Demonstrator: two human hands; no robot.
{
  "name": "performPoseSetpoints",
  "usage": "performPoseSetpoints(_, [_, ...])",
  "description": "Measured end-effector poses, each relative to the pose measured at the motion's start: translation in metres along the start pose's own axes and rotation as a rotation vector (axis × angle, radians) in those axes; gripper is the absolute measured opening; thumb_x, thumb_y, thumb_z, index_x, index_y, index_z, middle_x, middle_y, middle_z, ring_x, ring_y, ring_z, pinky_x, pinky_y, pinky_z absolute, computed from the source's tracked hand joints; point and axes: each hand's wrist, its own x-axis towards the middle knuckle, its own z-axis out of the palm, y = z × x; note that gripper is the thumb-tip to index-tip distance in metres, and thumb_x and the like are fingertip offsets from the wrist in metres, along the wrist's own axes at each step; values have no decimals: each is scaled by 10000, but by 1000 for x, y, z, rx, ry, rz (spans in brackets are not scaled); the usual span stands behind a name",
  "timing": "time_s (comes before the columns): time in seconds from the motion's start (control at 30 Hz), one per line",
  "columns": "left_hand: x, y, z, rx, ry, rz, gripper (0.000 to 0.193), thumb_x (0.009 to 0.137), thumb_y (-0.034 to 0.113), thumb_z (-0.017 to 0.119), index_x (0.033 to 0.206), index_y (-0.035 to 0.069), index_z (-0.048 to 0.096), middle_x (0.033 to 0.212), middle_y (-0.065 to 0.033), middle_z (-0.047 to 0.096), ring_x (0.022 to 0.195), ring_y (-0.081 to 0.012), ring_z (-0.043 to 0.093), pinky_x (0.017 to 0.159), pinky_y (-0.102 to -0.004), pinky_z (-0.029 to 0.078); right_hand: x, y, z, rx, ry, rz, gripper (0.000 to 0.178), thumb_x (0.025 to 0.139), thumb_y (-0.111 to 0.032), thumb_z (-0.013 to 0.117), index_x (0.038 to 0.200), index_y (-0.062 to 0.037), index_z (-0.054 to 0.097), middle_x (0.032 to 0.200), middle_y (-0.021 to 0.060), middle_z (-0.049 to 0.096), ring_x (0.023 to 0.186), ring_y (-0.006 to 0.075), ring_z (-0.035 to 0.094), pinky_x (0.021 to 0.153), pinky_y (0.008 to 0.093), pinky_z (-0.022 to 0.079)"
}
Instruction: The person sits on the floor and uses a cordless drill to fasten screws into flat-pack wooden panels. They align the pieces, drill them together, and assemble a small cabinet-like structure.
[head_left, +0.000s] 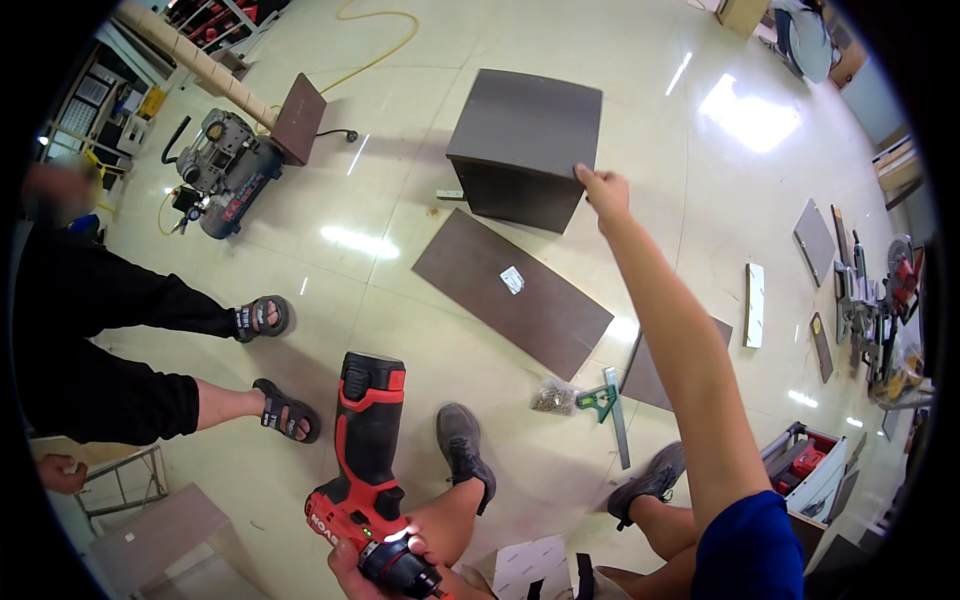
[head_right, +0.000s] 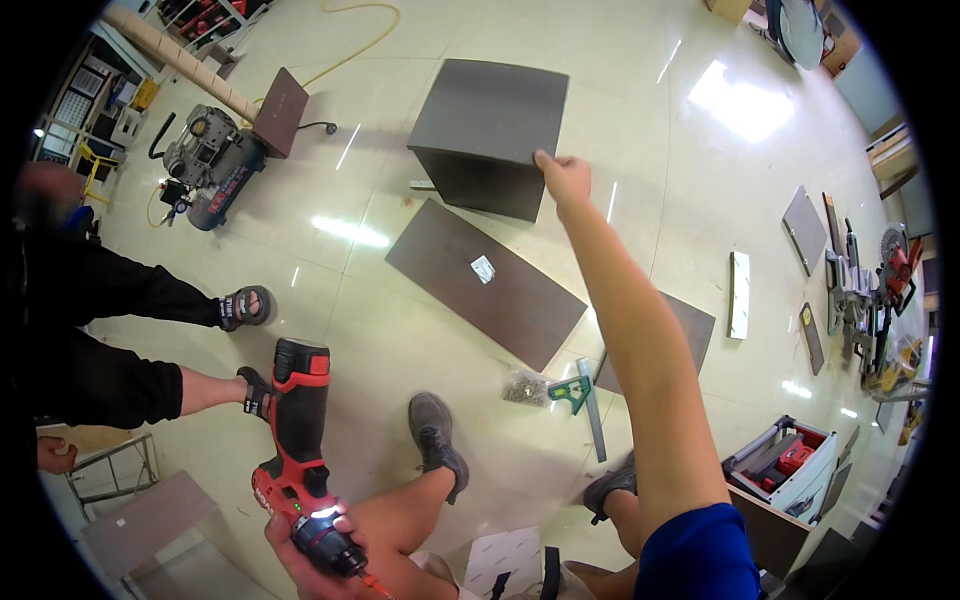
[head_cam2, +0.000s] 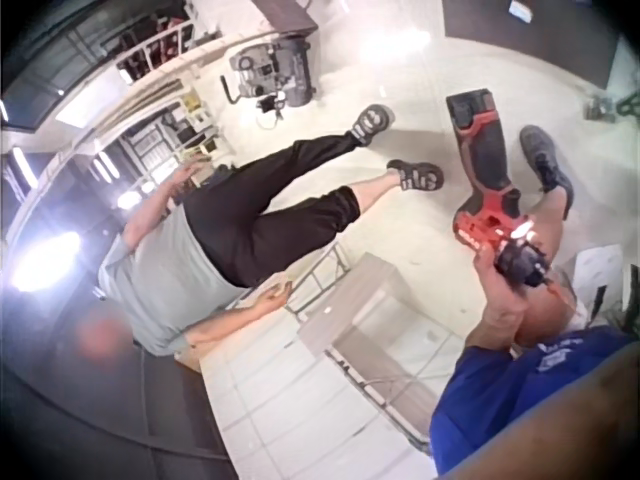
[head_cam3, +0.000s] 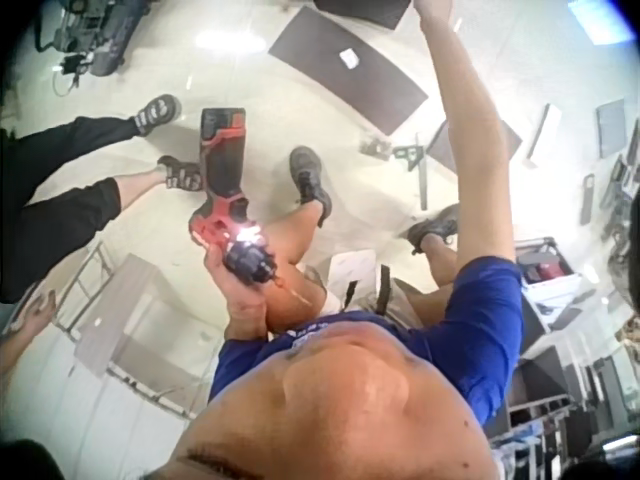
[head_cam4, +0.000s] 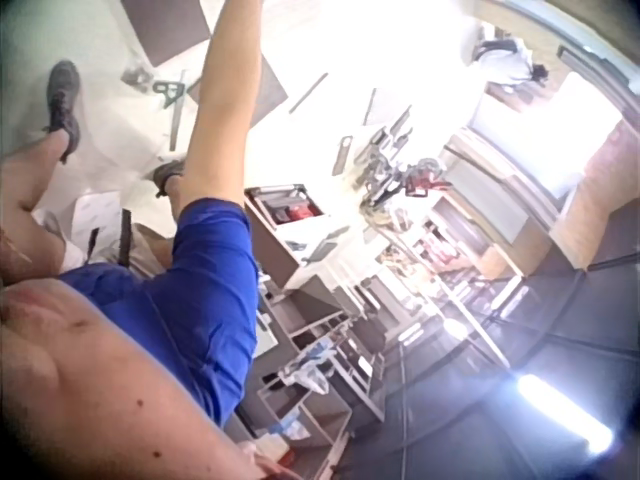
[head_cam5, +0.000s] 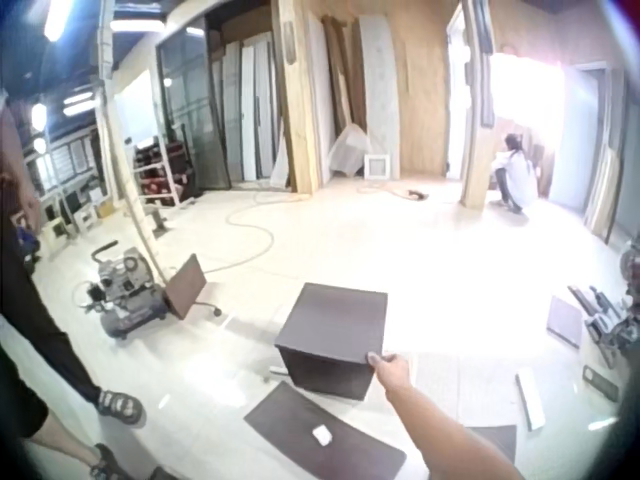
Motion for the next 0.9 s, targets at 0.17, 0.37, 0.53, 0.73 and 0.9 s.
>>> performPoseSetpoints(0.17, [4,-3,-7,-95,-25,-59,810,871,676,504,1242,-41,564,903,-146,700,719,-258,697,590,-357,590,-85,19,0,248,137,129,353,801,-301,821,806,-12,619,704,36,599,610,126,535,561,303,425])
performPoseSetpoints(0.37, [2,-1,0,-90,-17,-63,786,879,629,536,1254,-62,549,966,-157,690,748,-257,691,599,-359,593,-158,38,-41,376,100,283,303,859,-279,798,920,-50,610,849,30,630,798,133,590,697,296,482])
performPoseSetpoints(0.53, [-5,3,8,-134,-183,-2,561,926,478,542,1189,-16,574,1026,-168,662,801,-269,667,615,-387,583,-201,55,-84,371,88,322,301,877,-275,773,973,-33,622,896,45,657,812,142,612,710,291,513])
performPoseSetpoints(0.73, [-1,4,1,-191,-307,-42,511,916,413,564,1233,12,550,1080,-181,638,848,-281,645,676,-427,566,-156,104,-129,790,231,504,730,916,-591,588,1392,-54,460,1366,135,542,1230,264,534,1012,418,432])
performPoseSetpoints(0.9, [-4,0,4,-206,-346,-66,579,887,439,607,1295,35,529,1131,-166,638,898,-287,652,717,-448,579,-95,147,-110,943,149,525,925,940,-728,411,1529,-24,297,1516,183,430,1344,320,481,1065,425,419])
